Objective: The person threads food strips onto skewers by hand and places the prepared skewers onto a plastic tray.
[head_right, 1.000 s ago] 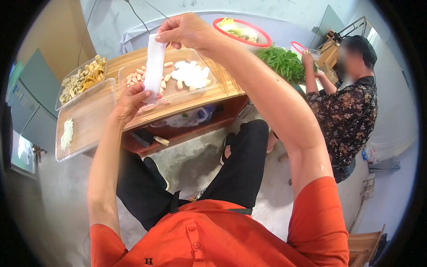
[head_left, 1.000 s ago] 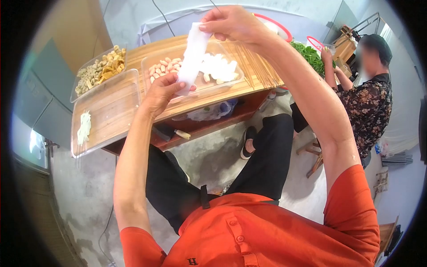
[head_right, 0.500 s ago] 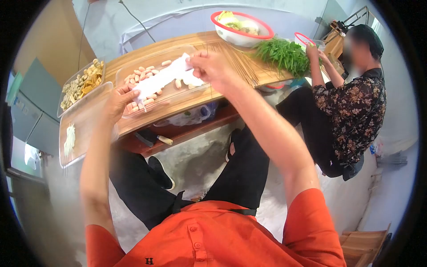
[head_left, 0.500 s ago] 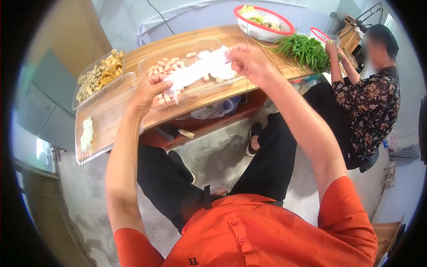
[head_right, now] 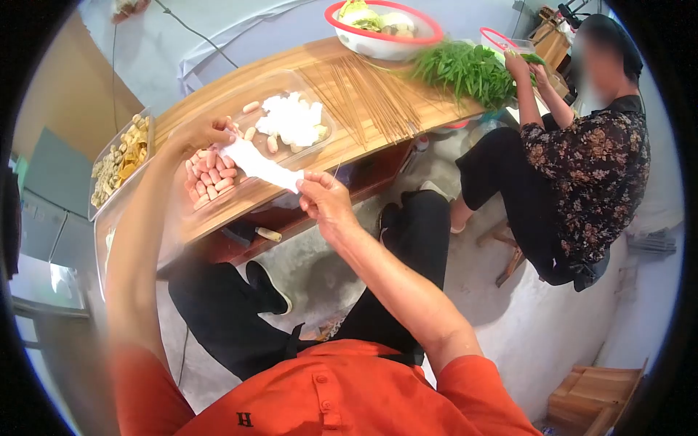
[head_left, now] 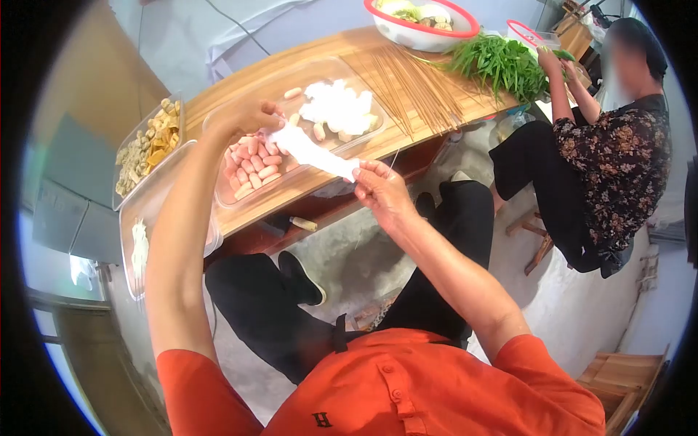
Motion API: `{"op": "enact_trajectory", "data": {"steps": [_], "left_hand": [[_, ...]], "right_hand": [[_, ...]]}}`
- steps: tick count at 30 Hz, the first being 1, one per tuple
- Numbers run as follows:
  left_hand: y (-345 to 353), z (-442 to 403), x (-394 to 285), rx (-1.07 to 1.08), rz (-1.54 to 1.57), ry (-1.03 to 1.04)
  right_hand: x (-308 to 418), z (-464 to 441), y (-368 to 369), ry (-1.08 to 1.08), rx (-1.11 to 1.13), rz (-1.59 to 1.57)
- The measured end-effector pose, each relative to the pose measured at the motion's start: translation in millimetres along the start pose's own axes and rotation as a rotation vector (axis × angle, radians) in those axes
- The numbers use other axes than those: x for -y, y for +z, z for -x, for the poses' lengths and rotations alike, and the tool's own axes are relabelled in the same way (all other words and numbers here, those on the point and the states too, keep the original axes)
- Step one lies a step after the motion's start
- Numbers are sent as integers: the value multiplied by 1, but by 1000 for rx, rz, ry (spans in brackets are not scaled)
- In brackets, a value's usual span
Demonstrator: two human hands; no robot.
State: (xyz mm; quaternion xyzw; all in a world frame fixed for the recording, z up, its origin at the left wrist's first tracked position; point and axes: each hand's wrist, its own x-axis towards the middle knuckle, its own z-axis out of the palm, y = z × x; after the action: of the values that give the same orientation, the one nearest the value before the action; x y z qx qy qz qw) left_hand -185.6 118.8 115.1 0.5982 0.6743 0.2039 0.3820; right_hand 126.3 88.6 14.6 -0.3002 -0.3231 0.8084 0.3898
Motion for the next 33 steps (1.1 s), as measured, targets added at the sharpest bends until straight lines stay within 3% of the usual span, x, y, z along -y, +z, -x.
{"op": "enact_trajectory", "data": {"steps": [2,5,9,12,14,15,17,20,23,25,26,29,33], "left_hand": [[6,-9,-23,-60,-259,-91],[16,-16,-40,-54,-256,-79],[25,-43,-7,14,-215,4],[32,-53,25,-77,-248,134],[43,-38,20,-512,-299,400],[51,-25,15,-511,-298,397],[74,28,-29,-664,111,286],[126,88,-36,-536,503,65],[174,107,-9,-516,634,-20],[190,108,-6,-527,916,-84],[194,108,-11,-529,922,-82],[200,93,-23,-366,1352,-62],[211,72,-19,-224,1302,30]], "right_hand": [[-8,2,0,9,-19,-4],[-19,10,8,7,-74,-57],[-29,12,13,49,-69,-88],[-31,13,17,49,-46,-99],[-30,14,19,55,-56,-103],[-29,14,20,59,-68,-111],[-26,16,21,53,-52,-105],[-22,17,18,49,-18,-88],[-15,18,19,38,1,-69],[-14,19,18,38,1,-60],[-13,19,19,35,7,-55],[-17,17,14,47,14,-12],[-15,20,8,88,60,36]]}}
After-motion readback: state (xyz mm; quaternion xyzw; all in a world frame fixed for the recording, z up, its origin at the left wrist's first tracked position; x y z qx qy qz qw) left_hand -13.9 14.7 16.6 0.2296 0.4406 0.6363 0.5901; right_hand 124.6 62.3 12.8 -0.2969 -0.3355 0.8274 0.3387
